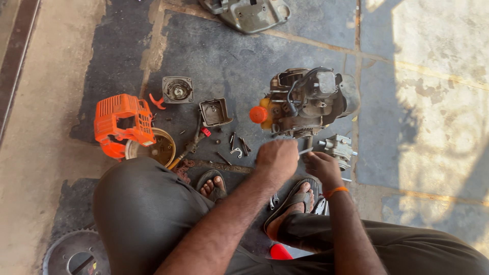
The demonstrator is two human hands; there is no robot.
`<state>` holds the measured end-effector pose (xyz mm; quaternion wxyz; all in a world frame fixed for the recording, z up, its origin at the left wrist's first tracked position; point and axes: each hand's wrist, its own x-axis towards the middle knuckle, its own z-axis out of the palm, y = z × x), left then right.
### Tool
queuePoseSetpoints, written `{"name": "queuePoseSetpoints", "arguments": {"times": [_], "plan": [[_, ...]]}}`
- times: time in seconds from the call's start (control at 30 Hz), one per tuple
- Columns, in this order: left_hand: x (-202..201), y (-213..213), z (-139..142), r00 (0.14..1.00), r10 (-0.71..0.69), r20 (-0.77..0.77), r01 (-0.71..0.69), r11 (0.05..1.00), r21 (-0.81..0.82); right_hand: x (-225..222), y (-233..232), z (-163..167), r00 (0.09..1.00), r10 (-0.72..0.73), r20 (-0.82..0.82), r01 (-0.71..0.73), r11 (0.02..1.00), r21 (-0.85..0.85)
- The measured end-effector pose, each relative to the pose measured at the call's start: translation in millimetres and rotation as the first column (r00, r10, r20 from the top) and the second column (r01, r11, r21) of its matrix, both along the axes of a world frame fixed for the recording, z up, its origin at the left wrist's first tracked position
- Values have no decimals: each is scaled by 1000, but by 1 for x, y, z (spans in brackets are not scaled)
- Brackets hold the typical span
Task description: The person uses a screwdriver to loosen and remove screws from the top cover of a small engine. They then lift off the cover and set it aside, exposing the internal components.
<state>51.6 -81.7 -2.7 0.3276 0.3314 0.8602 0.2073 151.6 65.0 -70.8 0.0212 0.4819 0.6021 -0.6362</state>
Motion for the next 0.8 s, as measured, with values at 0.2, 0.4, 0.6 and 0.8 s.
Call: {"name": "queuePoseSetpoints", "arguments": {"times": [0.2, 0.4, 0.6, 0.8], "plan": [[-62, -90, 100, 986, 150, -71, -139, 981, 138, -34, -99, -26, 673, 668, 317, -725, 514, 458], [-98, -136, 116, 920, 368, -136, -335, 917, 219, -76, -166, -49, 465, 752, 467, -856, 248, 454], [-104, -111, 85, 905, 424, -27, -401, 873, 277, -112, -204, -73, 333, 757, 562, -929, 161, 334], [-108, -87, 67, 919, 390, -60, -354, 882, 311, -142, -221, -74, 198, 850, 488, -973, 109, 205]]}}
